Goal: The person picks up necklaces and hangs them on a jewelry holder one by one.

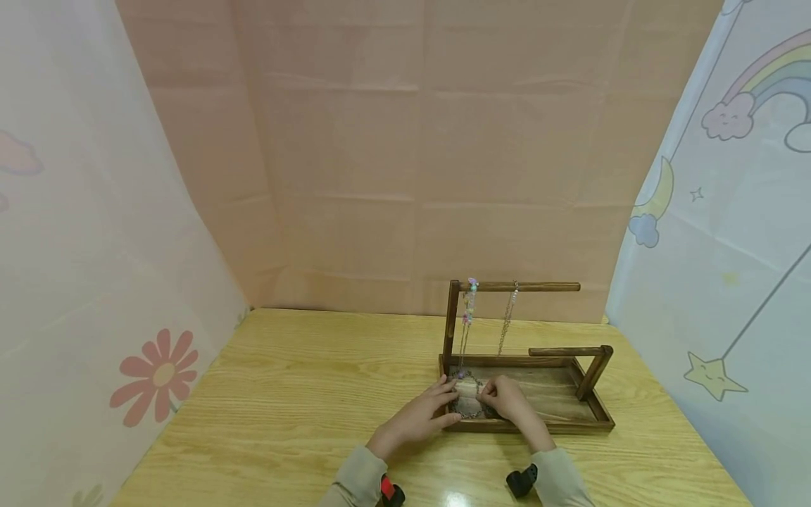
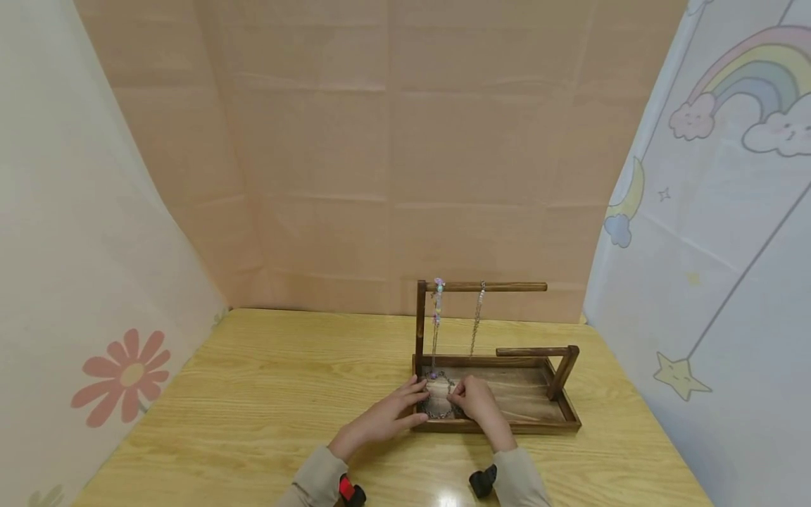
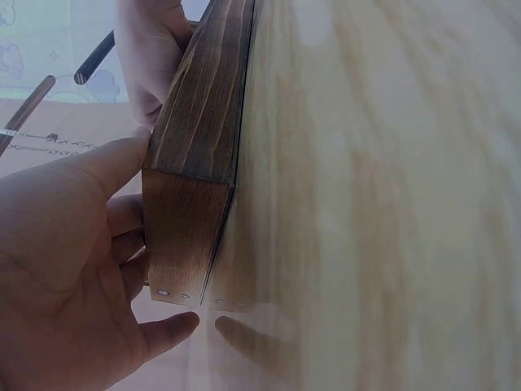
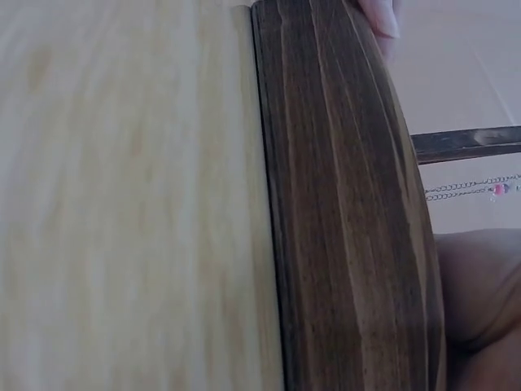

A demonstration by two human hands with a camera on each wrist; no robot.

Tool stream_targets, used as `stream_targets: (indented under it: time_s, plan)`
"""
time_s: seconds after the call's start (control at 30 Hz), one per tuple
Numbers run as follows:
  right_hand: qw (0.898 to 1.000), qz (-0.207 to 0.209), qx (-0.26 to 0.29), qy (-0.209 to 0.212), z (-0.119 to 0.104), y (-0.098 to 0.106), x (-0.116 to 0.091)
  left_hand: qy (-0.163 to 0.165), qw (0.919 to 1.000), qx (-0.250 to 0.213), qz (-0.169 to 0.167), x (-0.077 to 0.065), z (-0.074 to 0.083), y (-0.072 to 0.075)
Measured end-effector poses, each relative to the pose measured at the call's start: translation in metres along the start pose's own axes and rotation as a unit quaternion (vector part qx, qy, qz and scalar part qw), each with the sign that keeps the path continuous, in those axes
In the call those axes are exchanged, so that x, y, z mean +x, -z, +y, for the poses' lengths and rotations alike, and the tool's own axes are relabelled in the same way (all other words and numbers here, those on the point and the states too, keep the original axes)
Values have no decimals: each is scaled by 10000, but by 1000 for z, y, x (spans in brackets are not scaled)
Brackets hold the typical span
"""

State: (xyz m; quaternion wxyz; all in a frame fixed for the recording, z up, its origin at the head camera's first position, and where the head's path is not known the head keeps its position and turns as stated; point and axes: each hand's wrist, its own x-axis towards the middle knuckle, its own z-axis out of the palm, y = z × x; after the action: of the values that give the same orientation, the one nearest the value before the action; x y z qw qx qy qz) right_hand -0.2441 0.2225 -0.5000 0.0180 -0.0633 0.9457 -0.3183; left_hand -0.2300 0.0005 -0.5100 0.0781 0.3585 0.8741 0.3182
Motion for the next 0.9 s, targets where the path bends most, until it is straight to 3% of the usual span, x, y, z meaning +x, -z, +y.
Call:
stream_targets:
  time_s: [0.33, 0.63, 0.9]
  plan:
    - [9995, -210, -128, 210, -1, 3, -2, -31, 10000, 21, 12, 0, -1, -1]
    - [9950, -402, 604, 681, 9, 10, 0, -34, 10000, -49, -18, 1, -1, -2]
    - [9870, -438, 1414, 621, 13, 10, 6, -42, 10000, -51, -1, 1, -2, -1]
